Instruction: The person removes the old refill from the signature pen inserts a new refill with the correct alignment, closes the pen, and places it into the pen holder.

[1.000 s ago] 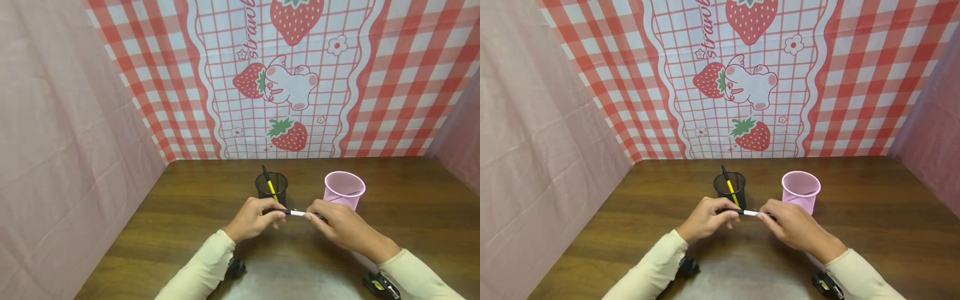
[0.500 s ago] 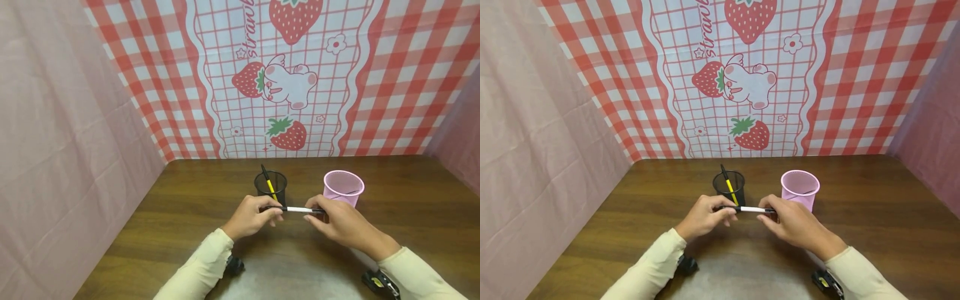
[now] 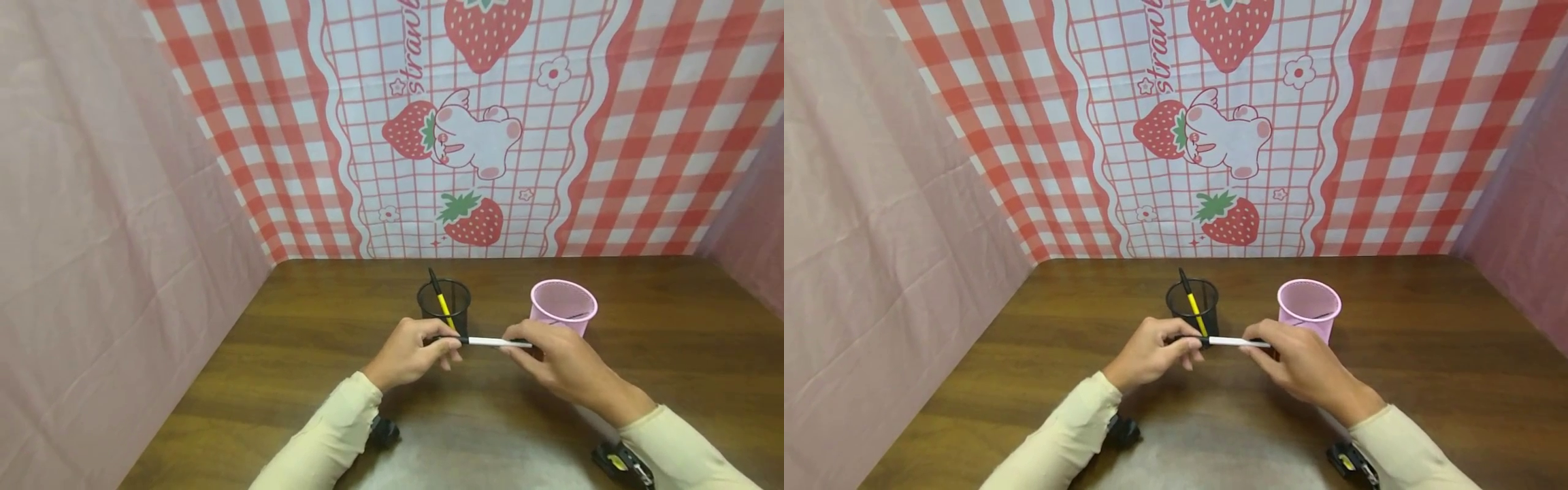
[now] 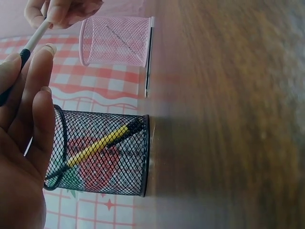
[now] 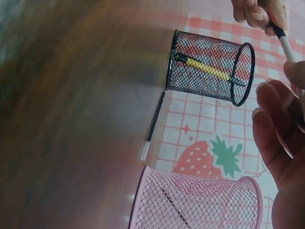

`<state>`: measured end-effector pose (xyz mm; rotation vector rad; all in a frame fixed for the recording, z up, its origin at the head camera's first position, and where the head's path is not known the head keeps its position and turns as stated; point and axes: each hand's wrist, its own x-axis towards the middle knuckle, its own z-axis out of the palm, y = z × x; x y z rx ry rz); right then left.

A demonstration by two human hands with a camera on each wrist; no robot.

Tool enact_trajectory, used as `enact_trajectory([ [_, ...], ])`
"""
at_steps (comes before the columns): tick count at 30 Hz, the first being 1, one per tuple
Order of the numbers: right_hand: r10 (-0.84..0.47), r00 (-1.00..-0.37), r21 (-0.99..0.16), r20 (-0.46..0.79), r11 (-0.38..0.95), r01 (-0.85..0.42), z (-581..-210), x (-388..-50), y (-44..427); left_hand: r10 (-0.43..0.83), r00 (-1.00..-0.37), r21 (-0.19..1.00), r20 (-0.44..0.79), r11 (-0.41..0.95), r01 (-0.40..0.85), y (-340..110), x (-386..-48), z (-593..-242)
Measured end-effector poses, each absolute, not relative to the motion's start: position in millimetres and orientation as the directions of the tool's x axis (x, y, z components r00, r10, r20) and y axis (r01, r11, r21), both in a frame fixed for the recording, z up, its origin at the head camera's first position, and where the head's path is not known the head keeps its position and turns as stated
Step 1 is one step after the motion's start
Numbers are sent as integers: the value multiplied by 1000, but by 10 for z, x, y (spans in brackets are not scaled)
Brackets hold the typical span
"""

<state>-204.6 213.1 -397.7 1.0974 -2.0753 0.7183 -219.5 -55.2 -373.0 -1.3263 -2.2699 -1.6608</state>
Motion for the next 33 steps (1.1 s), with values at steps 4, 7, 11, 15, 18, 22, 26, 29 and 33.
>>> enact_trajectory([
  [4,-491,-383,-140,782,460,-877,-3983,-2046,2122,610,-631,759,479,73,647,-554,-2191,-3730],
  [7,-499,-377,-137,780,452,-881,-3984,-2047,2114,612,-628,755,480,77,652,-559,-2188,-3727],
  [11,-511,-396,-151,763,454,-878,-3982,-2041,2114,617,-620,753,485,66,655,-565,-2194,-3735],
  [15,-503,-435,-183,746,473,-862,-3974,-2026,2121,604,-629,780,489,20,625,-566,-2249,-3805],
  [18,-488,-464,-198,739,500,-843,-3967,-2013,2122,576,-657,804,487,-1,595,-562,-2324,-3900],
  [22,-481,-471,-191,740,521,-832,-3967,-2009,2117,537,-688,817,487,-1,577,-558,-2393,-3985],
  [26,-488,-456,-164,745,528,-833,-3976,-2014,2109,525,-698,823,487,-9,568,-557,-2397,-3991],
  [29,-495,-441,-144,748,528,-837,-3979,-2015,2097,524,-702,833,482,-24,553,-554,-2390,-3979],
  [33,-509,-433,-134,744,521,-843,-3978,-2020,2081,518,-718,856,465,-55,515,-548,-2381,-3962],
])
